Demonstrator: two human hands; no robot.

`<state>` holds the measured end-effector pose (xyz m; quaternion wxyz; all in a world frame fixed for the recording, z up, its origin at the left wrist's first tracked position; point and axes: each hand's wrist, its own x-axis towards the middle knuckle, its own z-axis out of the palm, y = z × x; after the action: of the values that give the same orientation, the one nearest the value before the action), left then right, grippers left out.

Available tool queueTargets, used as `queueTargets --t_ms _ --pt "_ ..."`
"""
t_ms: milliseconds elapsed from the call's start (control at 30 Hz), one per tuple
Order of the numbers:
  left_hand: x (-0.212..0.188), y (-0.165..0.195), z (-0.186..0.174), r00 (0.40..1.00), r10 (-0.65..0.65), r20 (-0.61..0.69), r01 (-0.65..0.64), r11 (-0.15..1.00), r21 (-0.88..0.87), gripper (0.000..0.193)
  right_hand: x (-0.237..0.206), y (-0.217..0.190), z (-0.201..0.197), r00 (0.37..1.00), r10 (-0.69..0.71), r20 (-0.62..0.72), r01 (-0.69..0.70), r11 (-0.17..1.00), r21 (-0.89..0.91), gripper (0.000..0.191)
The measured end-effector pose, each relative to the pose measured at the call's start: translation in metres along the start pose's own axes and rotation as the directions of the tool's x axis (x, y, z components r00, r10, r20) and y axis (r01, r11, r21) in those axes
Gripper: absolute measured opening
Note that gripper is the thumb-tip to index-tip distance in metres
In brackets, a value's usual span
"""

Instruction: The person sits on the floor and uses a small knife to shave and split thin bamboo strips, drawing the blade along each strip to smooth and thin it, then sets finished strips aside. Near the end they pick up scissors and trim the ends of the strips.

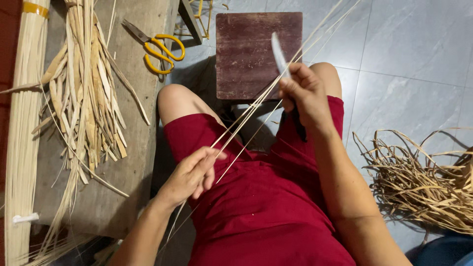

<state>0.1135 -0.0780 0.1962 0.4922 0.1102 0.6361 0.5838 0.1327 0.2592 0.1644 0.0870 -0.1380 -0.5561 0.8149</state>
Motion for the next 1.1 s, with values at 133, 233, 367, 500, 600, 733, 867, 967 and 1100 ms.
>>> queueTargets --t_ms 133,233,367,500,600,733,867,967,1100 --pt "0.029 0.020 0.015 0.992 0.117 0.042 -0.115 0.992 -0.050 0.038 -0.011 0.004 0.030 0.994 -0.011 0.106 0.018 0.998 -0.060 0.017" --pt "0.056 0.038 0.029 0.979 0.196 0.053 -0.187 0.972 -0.141 0.036 -0.016 0.006 0.044 0.988 0.005 0.157 0.004 0.998 -0.058 0.019" --pt "0.066 0.045 0.036 0.971 0.236 -0.043 -0.239 0.966 -0.098 0.033 -0.011 0.006 0.037 0.990 0.019 0.139 -0.007 0.996 -0.084 0.019" --pt "0.041 0.031 0.028 0.983 0.171 -0.061 -0.168 0.985 0.041 0.034 0.004 0.001 0.010 0.999 0.027 0.039 -0.027 1.000 0.002 0.021" --pt "0.013 0.017 0.016 0.995 0.079 -0.057 -0.073 0.992 0.104 0.035 0.012 -0.010 -0.017 0.999 -0.013 -0.031 0.012 0.999 -0.035 0.021" --pt "-0.013 0.001 0.004 1.000 -0.009 0.019 0.009 0.999 0.044 0.036 0.013 -0.014 -0.027 0.999 -0.037 -0.021 0.038 0.999 0.005 0.021" --pt "-0.001 0.006 -0.002 0.998 0.035 0.052 -0.040 0.994 0.097 0.036 0.005 -0.013 -0.009 0.999 -0.041 -0.010 0.040 0.994 -0.101 0.021" --pt "0.027 0.022 0.008 0.992 0.110 0.055 -0.114 0.991 0.075 0.035 -0.007 -0.007 0.018 0.998 -0.027 0.049 0.033 0.993 -0.112 0.021" --pt "0.068 0.045 0.032 0.983 0.183 0.010 -0.183 0.983 0.021 0.033 -0.018 -0.005 0.042 0.993 0.013 0.118 0.004 0.990 -0.144 0.021"
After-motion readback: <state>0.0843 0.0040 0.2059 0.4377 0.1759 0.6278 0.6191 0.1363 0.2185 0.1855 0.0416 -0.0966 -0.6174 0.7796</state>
